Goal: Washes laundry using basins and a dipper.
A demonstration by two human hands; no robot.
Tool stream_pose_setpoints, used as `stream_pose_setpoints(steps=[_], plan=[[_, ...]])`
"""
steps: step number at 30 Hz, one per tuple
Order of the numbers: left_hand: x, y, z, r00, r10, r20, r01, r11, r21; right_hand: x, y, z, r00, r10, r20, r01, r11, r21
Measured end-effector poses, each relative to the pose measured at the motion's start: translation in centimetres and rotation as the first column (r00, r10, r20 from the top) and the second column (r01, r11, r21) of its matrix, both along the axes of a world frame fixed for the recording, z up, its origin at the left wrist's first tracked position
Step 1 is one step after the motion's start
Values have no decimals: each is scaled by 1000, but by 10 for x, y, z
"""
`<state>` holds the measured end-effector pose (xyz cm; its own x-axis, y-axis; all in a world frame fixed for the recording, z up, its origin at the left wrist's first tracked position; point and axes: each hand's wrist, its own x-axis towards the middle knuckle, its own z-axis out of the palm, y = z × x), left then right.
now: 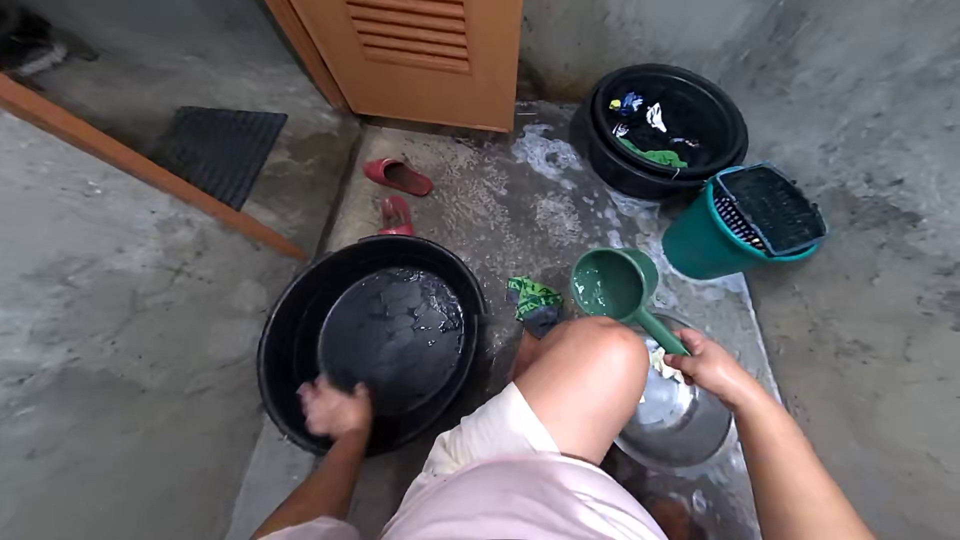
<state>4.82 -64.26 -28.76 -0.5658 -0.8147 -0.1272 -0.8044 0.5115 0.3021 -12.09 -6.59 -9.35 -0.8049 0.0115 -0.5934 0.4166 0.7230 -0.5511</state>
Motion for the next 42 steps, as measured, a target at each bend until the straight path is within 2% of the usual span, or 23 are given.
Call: stream_pose_setpoints(steps=[1,2,4,6,7,8,10,12,15,18,20,21,23,26,28,31,33,34,36,38,39,40,42], plan=[[-32,15,6,960,-266,-89,267,964,6,-8,-3,11,998,59,-1,-59,997,58],[-66,34,8,853,-489,-180,504,863,41,-15,-9,23,994,111,2,-111,988,106],[-132,85,-2,583,-763,-280,812,552,189,-26,-20,44,981,192,16,-192,968,162],[-195,146,-11,364,-889,-278,879,229,419,-38,-27,57,971,237,-1,-233,954,188],[-223,176,-12,290,-928,-234,848,136,513,-43,-30,62,971,239,-10,-233,952,196],[-243,203,-12,235,-956,-176,810,92,580,-45,-33,65,972,234,-19,-226,954,199],[-274,244,-15,179,-982,-67,763,95,640,-48,-36,69,976,215,-30,-207,962,177],[-294,264,-21,188,-978,-90,799,99,593,-51,-34,66,982,181,-49,-176,981,83],[-298,275,-59,277,-960,45,802,256,539,-44,-26,58,993,111,-51,-115,990,-83],[-283,282,-86,382,-885,265,624,459,632,-34,-17,47,991,83,-103,-100,980,-174],[-276,282,-91,421,-851,316,523,512,682,-29,-14,39,986,84,-147,-107,981,-161],[-275,281,-93,406,-857,319,532,505,680,-28,-14,38,983,96,-154,-115,986,-121],[-274,283,-82,282,-901,329,649,431,627,-28,-18,40,982,137,-132,-139,990,-6],[-288,283,-53,36,-956,290,844,185,504,-34,-31,41,979,191,-72,-177,969,173],[-307,285,-38,-60,-977,207,855,57,516,-38,-41,41,974,222,-42,-203,942,267],[-330,284,-11,-112,-990,85,772,-33,635,-41,-61,42,959,275,-71,-230,900,369],[-337,283,-3,-243,-967,78,797,-153,585,-37,-72,42,938,311,-151,-225,881,416],[-341,282,7,-285,-952,114,806,-174,565,-35,-77,41,920,335,-204,-220,871,439],[-343,280,48,-199,-972,125,820,-95,565,-30,-84,36,850,390,-353,-193,855,481],[-340,275,89,-63,-995,83,872,-14,489,-26,-84,30,736,443,-512,-135,836,531],[-339,273,106,21,-999,46,903,39,429,-25,-81,31,714,447,-539,-107,830,547],[-337,271,124,93,-995,32,919,98,381,-22,-76,33,712,438,-549,-85,830,552],[-331,265,148,220,-975,-34,941,203,270,-12,-61,45,778,370,-508,-46,840,540]])
